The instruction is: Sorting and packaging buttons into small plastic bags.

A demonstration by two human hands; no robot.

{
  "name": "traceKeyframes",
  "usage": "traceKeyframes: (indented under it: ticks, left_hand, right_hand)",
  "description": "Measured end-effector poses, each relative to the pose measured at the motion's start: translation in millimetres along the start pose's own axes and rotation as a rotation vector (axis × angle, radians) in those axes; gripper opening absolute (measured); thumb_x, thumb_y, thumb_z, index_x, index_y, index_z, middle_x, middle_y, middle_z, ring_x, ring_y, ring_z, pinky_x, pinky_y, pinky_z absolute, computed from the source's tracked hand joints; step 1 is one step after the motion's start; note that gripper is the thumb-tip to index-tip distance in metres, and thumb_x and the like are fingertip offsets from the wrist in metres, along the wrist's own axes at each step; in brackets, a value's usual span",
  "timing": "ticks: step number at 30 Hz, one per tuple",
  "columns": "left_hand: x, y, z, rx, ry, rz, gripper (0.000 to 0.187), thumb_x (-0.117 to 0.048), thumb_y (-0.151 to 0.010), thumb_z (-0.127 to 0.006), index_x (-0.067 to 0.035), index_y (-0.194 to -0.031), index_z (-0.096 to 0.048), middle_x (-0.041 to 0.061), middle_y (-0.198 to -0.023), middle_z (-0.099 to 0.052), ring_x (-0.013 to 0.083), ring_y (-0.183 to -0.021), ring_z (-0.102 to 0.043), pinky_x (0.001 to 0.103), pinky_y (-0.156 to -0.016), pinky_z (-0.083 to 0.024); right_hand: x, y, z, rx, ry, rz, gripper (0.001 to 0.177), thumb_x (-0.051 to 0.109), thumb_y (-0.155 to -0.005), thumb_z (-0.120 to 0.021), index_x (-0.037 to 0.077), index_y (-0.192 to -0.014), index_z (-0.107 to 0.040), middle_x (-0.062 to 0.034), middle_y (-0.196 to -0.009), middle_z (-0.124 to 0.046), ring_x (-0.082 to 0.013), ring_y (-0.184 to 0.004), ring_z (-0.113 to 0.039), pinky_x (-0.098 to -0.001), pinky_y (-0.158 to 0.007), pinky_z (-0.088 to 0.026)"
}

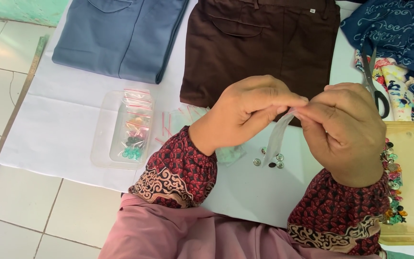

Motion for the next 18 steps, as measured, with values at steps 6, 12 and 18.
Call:
traceKeyframes:
  ticks: [6, 12, 18]
  left_hand:
    - [-15.3, -1.3, -4.8, -0.034, -0.015, -0.203, 0.018, -0.011, -0.115, -0.050, -0.018, -0.126, -0.063, 0.002, -0.105, -0.068, 0.0218, -0.096, -0.071, 0.037, -0.093, -0.060]
    - [-27.8, -8.9, -1.8, -0.026, -0.139, -0.225, 0.011, -0.016, -0.110, -0.054, -0.012, -0.106, -0.064, 0.008, -0.104, -0.058, 0.0278, -0.094, -0.066, 0.042, -0.090, -0.057]
    - [-38.3, -10.9, 0.7, -0.011, -0.121, -0.283, 0.013, -0.016, -0.108, -0.055, -0.014, -0.098, -0.063, 0.003, -0.103, -0.060, 0.0275, -0.095, -0.066, 0.042, -0.091, -0.055]
  right_hand:
    - [-0.4, 3.8, 11.9, -0.105, -0.110, 0.044, 0.014, -0.005, -0.096, -0.085, -0.008, -0.097, -0.071, -0.0224, -0.092, -0.070, -0.0362, -0.082, -0.064, -0.0577, -0.087, -0.062]
    - [7.0, -5.5, 7.6, -0.069, -0.085, 0.049, 0.010, -0.006, -0.097, -0.080, -0.007, -0.090, -0.073, -0.0213, -0.091, -0.068, -0.0361, -0.081, -0.062, -0.0563, -0.088, -0.060]
    - [14.5, -11.1, 4.5, -0.044, -0.111, 0.042, 0.011, -0.009, -0.096, -0.078, -0.004, -0.088, -0.073, -0.0189, -0.090, -0.067, -0.0346, -0.079, -0.061, -0.0553, -0.088, -0.059]
Point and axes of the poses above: each hand's wrist, its own y-axis away from the middle knuckle, its own z-axis out of the back of the hand, x = y × z, the point moved 9 cm from there along -y, towards the middle knuckle
